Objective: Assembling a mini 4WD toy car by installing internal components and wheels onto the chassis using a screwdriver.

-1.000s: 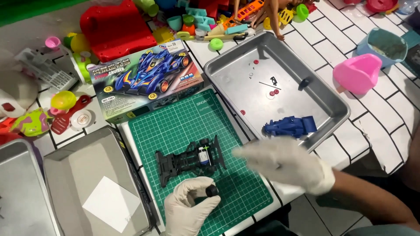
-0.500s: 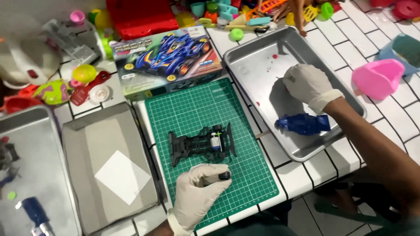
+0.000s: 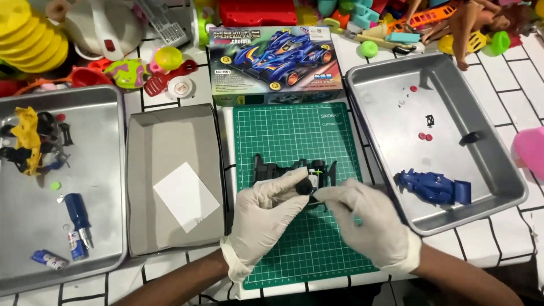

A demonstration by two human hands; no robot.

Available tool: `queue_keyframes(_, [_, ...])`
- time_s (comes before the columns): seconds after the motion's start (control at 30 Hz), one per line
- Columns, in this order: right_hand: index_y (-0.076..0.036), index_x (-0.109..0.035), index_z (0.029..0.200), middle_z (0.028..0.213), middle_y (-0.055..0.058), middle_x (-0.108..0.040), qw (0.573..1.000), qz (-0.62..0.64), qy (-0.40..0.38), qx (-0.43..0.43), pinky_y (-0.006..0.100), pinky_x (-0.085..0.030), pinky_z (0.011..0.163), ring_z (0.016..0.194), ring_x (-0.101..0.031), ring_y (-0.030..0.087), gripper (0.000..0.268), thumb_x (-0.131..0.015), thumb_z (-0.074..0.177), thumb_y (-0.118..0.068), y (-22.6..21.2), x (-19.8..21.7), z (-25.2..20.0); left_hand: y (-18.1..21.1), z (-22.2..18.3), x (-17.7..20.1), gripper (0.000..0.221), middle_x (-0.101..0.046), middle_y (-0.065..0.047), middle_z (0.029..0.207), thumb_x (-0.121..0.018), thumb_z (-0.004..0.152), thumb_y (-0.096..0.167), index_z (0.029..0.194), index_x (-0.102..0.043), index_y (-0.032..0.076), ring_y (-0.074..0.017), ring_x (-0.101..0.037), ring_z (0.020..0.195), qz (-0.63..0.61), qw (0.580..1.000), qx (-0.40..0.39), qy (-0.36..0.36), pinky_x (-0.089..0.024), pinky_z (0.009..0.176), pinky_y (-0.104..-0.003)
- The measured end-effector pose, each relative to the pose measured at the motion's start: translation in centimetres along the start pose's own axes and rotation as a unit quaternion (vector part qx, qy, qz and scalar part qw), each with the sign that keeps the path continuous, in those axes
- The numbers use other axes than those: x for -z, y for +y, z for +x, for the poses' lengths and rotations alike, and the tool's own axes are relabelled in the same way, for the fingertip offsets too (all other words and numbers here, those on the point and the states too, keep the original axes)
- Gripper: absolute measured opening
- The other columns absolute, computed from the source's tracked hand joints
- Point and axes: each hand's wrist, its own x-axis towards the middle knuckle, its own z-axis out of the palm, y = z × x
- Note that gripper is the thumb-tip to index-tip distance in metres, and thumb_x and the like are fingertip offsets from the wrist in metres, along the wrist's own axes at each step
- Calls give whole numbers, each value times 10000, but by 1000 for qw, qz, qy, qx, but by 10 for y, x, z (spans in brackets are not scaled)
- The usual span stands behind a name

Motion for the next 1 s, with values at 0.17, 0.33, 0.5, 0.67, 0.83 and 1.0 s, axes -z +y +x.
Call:
queue_keyframes(0.17, [-131, -636, 1176, 684, -15, -533, 986, -142, -26, 79, 308, -458, 454, 533, -513, 152, 252, -677, 937, -64, 18, -29, -11, -11, -5, 10, 401, -762, -121, 1262, -794, 844, 108, 1236, -730, 50, -133, -748, 1037, 60, 997, -20, 34, -637, 944, -245])
queue_keyframes(0.33, [-130, -608, 1180, 583, -40, -360, 964, -187, -5, 188, 328, -333, 398, 460, -331, 153, 253, -662, 944, -55, 11, -22, -8, -25, -13, 14, 339, -764, -145, 1201, -792, 869, 85, 1198, -728, 39, -208, -757, 1119, 70, 994, -83, 30, -660, 986, -297])
queue_keyframes(0.5, [48, -681, 1181, 616, -5, -499, 967, -108, 70, 219, 297, -408, 428, 491, -420, 148, 298, -732, 888, 72, 18, -27, -11, -38, -11, 16, 277, -776, -155, 1126, -840, 818, 50, 1069, -726, 25, -224, -786, 1042, 87, 991, -98, 25, -692, 941, -320])
queue_keyframes(0.67, [42, -613, 1287, 641, -1, -485, 966, -110, 58, 226, 312, -403, 455, 521, -406, 162, 411, -767, 907, 67, 24, -30, -16, -36, -9, 17, 239, -790, -136, 1095, -849, 810, 88, 1025, -753, 47, -203, -807, 969, 129, 988, -88, 19, -695, 923, -311])
queue_keyframes(0.83, [51, -627, 1283, 651, 7, -497, 966, -126, 58, 219, 319, -410, 461, 528, -411, 162, 403, -792, 917, 32, 22, -27, -16, -42, -5, 16, 174, -794, -106, 1017, -859, 805, 50, 941, -752, 67, -210, -798, 977, 157, 977, -144, 21, -690, 953, -356])
queue_keyframes(1.0, [32, -553, 1358, 601, -5, -423, 964, -157, -7, 213, 322, -351, 440, 496, -359, 154, 444, -738, 954, 11, 23, -15, -15, -58, -7, 14, 256, -746, -144, 1027, -882, 757, -57, 919, -705, 32, -277, -785, 1014, 123, 972, -197, 38, -691, 970, -390])
